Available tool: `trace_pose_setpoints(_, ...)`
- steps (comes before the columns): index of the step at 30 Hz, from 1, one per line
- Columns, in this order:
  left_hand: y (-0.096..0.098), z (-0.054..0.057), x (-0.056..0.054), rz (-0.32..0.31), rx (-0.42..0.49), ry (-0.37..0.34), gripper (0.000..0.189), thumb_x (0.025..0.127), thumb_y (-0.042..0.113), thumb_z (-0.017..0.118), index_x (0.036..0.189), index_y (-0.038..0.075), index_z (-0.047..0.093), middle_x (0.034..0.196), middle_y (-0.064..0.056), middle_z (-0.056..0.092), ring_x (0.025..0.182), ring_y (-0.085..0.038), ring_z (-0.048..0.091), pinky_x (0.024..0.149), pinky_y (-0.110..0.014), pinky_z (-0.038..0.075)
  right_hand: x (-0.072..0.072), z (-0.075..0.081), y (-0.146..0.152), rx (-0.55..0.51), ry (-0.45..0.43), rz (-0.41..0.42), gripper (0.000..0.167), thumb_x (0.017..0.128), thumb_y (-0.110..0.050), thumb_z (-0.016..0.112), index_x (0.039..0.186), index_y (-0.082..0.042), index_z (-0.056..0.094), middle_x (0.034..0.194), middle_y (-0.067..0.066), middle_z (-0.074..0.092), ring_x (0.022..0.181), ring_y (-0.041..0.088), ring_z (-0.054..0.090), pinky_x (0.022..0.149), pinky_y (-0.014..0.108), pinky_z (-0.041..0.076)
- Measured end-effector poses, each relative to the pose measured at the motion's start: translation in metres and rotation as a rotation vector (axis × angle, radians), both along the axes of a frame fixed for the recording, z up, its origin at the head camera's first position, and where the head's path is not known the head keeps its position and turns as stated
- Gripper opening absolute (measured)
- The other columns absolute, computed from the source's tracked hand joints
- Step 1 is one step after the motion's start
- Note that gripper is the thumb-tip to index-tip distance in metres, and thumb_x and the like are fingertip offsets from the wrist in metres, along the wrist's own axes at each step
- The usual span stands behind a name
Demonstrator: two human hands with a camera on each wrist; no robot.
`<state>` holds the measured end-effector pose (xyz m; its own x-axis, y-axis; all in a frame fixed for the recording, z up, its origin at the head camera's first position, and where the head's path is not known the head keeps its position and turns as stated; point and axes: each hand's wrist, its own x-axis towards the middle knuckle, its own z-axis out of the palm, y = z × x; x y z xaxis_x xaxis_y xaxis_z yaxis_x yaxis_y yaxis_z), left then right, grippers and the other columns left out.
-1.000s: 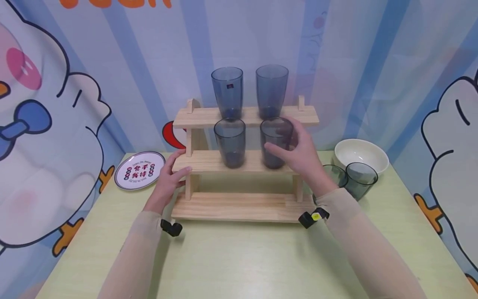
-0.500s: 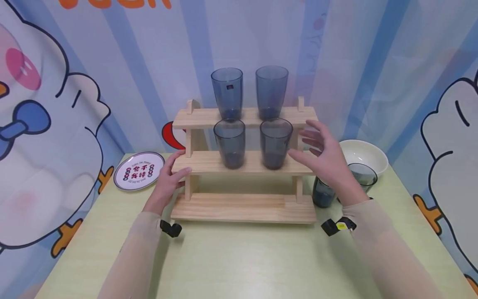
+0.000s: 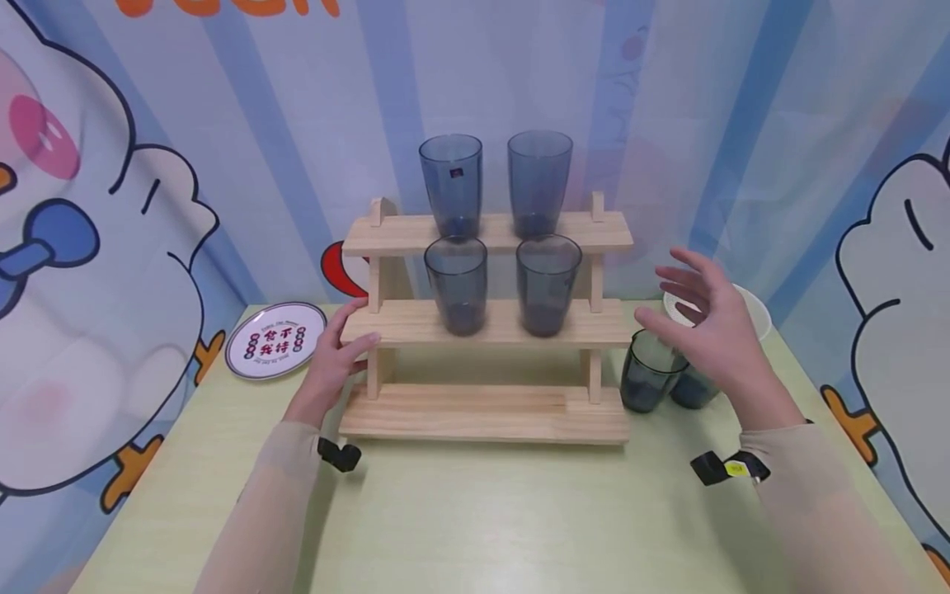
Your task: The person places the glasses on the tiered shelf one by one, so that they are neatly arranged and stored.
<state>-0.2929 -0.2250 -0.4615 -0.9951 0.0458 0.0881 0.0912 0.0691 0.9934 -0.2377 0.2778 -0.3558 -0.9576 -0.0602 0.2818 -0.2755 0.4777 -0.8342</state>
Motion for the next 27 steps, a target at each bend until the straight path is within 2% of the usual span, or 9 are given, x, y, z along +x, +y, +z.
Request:
trace_pose_setpoints(4,0.000,-0.001,0.000,-0.004,0.004,-0.002,0.060,0.101,0.020,0.071,0.155,0.029,0.046,0.160,-0.005,0.041,0.120,-0.036,0.060,0.102,-0.060,0.052,0.003,-0.007,0.017,-0.015,0.041,-0.013,0.080,0.098,-0.011,0.075,0.164,-0.031,0.034,0.155,0.004,0.052,0.135,0.006,0.051,0.102,0.010,0.044)
trace_pose_setpoints(6,-0.001,-0.001,-0.001,-0.007,0.007,-0.004,0.061,0.101,0.020,0.071,0.155,0.029,0.045,0.161,-0.005,0.041,0.119,-0.037,0.060,0.102,-0.060,0.052,0.004,-0.011,0.025,-0.011,0.050,-0.032,0.079,0.098,-0.010,0.074,0.164,-0.030,0.034,0.155,0.004,0.052,0.133,0.003,0.050,0.102,0.009,0.043)
trace_pose_setpoints(14,0.000,0.000,-0.001,-0.016,0.009,-0.002,0.061,0.101,0.022,0.071,0.156,0.029,0.045,0.162,-0.004,0.039,0.120,-0.037,0.060,0.103,-0.060,0.051,0.010,-0.025,0.055,0.025,0.003,-0.135,0.079,0.101,-0.018,0.072,0.165,-0.034,0.029,0.163,0.007,0.044,0.143,0.012,0.046,0.104,0.006,0.039)
trace_pose_setpoints(18,0.000,0.001,-0.001,-0.014,0.008,-0.006,0.061,0.101,0.022,0.071,0.156,0.029,0.045,0.162,-0.004,0.038,0.120,-0.038,0.059,0.103,-0.061,0.051,0.011,-0.033,0.062,0.047,-0.022,-0.198,0.080,0.102,-0.027,0.070,0.167,-0.037,0.024,0.168,0.011,0.036,0.152,0.022,0.039,0.123,0.029,0.032)
trace_pose_setpoints(21,0.000,0.001,0.000,-0.007,0.012,-0.007,0.061,0.101,0.021,0.071,0.155,0.029,0.045,0.160,-0.006,0.040,0.122,-0.037,0.058,0.104,-0.063,0.050,0.012,-0.039,0.064,0.057,-0.030,-0.234,0.082,0.102,-0.030,0.069,0.167,-0.036,0.020,0.170,0.017,0.031,0.156,0.030,0.032,0.127,0.050,0.026)
trace_pose_setpoints(27,0.001,0.002,0.001,-0.004,0.015,-0.012,0.061,0.101,0.020,0.071,0.155,0.030,0.045,0.159,-0.008,0.042,0.124,-0.036,0.057,0.105,-0.063,0.049,0.014,-0.048,0.072,0.067,-0.060,-0.268,0.081,0.103,-0.031,0.068,0.168,-0.034,0.018,0.170,0.019,0.029,0.156,0.038,0.029,0.123,0.060,0.028)
